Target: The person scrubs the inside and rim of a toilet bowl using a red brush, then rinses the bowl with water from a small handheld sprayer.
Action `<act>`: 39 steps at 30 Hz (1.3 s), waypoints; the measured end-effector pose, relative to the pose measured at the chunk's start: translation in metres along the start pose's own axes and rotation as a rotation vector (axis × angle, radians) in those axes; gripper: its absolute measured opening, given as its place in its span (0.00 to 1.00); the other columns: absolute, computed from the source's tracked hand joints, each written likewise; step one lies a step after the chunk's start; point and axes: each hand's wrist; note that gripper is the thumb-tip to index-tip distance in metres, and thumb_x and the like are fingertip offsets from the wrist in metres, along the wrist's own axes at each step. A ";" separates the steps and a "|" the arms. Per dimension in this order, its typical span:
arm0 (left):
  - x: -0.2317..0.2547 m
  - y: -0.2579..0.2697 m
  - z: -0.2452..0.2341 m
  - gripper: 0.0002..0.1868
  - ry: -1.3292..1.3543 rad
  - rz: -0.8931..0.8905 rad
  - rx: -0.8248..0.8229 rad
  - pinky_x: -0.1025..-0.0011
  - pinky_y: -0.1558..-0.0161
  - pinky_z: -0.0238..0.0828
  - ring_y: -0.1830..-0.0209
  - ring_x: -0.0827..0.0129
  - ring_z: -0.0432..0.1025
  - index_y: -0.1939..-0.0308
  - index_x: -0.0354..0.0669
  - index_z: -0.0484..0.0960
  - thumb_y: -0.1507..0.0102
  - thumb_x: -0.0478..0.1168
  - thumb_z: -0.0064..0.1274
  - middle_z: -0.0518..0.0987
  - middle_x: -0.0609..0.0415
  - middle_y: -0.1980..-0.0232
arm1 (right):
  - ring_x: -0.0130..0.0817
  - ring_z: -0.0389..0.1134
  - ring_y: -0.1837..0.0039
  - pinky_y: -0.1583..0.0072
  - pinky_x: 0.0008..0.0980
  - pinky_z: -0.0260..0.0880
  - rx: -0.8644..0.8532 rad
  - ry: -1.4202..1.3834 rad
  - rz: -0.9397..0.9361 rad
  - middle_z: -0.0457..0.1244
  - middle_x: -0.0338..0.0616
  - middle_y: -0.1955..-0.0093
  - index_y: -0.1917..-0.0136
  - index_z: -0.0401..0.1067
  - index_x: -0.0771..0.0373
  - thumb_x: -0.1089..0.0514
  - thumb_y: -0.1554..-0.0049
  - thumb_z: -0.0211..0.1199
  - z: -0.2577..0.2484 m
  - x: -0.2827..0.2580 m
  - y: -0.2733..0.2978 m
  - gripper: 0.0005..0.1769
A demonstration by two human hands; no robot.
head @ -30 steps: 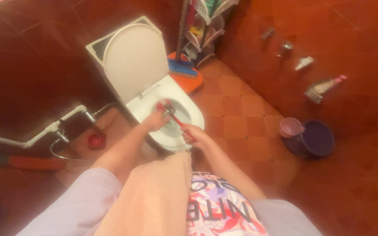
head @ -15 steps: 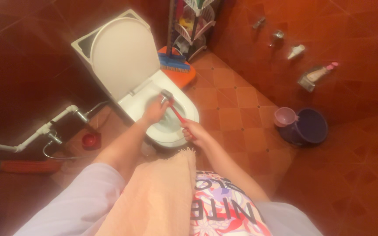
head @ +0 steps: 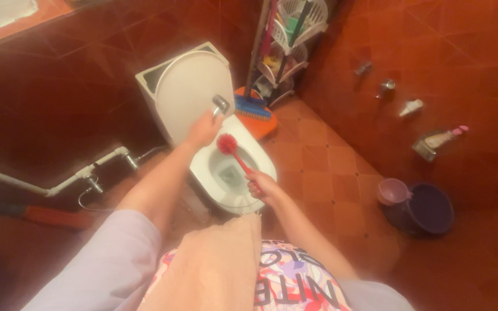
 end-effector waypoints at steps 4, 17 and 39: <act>-0.005 0.002 -0.008 0.23 -0.034 0.033 0.141 0.48 0.51 0.68 0.52 0.38 0.74 0.48 0.37 0.72 0.29 0.56 0.42 0.79 0.33 0.55 | 0.18 0.49 0.74 0.74 0.18 0.45 -0.030 0.000 -0.006 0.50 0.29 0.72 0.32 0.65 0.49 0.61 0.40 0.55 0.010 -0.006 0.003 0.22; 0.049 -0.009 -0.018 0.25 -0.008 0.140 -0.049 0.51 0.51 0.69 0.55 0.42 0.76 0.48 0.37 0.76 0.30 0.56 0.41 0.80 0.36 0.56 | 0.16 0.47 0.74 0.74 0.17 0.43 -0.006 0.024 -0.009 0.49 0.28 0.72 0.36 0.65 0.50 0.61 0.40 0.53 0.004 -0.005 0.008 0.18; 0.036 -0.025 -0.005 0.26 0.087 0.377 -0.163 0.57 0.44 0.68 0.46 0.52 0.75 0.42 0.35 0.78 0.28 0.55 0.43 0.81 0.38 0.47 | 0.19 0.49 0.73 0.74 0.18 0.45 0.012 -0.032 0.024 0.50 0.31 0.71 0.32 0.65 0.53 0.60 0.39 0.56 0.000 -0.001 0.009 0.22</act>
Point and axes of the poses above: each hand's wrist, its own y-axis away from the middle knuckle, its own z-axis out of the palm, x = y × z
